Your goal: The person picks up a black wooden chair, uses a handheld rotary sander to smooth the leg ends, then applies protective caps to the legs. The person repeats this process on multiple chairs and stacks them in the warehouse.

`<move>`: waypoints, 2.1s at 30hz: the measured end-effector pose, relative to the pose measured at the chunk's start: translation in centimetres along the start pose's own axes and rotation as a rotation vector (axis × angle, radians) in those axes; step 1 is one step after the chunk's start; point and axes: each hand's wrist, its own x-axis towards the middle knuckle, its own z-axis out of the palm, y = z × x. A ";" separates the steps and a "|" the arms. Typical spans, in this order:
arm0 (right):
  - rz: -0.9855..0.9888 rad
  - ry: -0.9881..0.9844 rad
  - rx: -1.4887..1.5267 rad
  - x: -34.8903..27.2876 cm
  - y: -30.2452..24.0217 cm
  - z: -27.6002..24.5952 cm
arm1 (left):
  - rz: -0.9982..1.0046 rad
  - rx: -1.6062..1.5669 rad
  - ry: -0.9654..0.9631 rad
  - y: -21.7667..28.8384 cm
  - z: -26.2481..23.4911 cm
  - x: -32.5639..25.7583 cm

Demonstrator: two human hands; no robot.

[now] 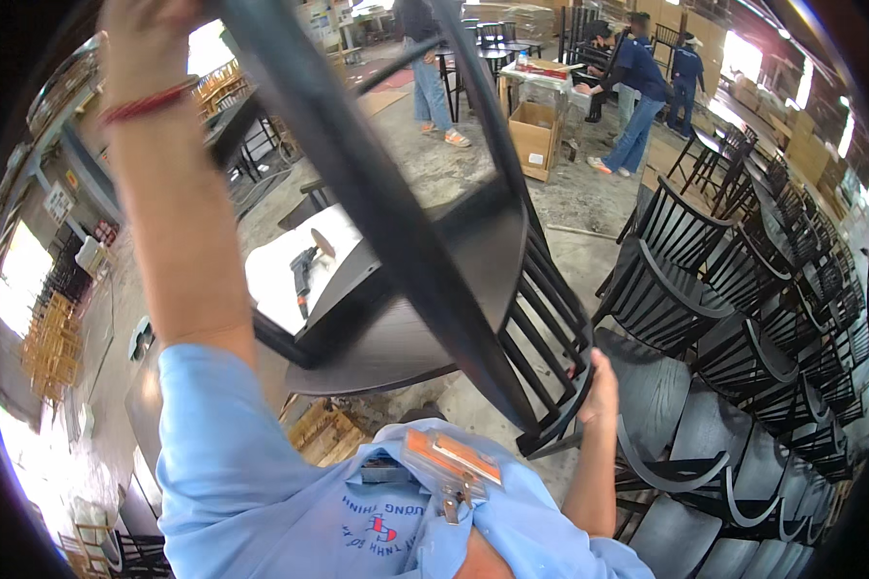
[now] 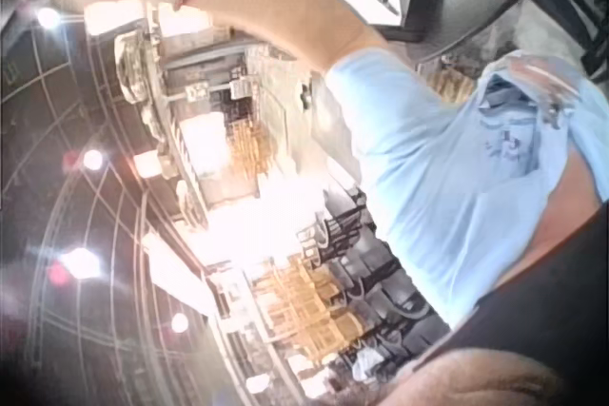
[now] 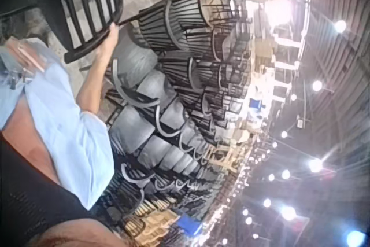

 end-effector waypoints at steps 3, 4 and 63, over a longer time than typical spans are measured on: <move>0.075 0.144 -0.015 3.5 7.2 -1.0 | -0.151 -0.142 -0.189 -7.3 3.4 4.0; 0.045 0.247 0.017 5.2 8.7 -1.6 | -0.233 -0.260 -0.198 -10.2 6.0 3.3; -0.340 -0.495 -0.784 53.1 -7.9 22.5 | -0.981 0.422 0.475 -49.6 -5.3 -26.4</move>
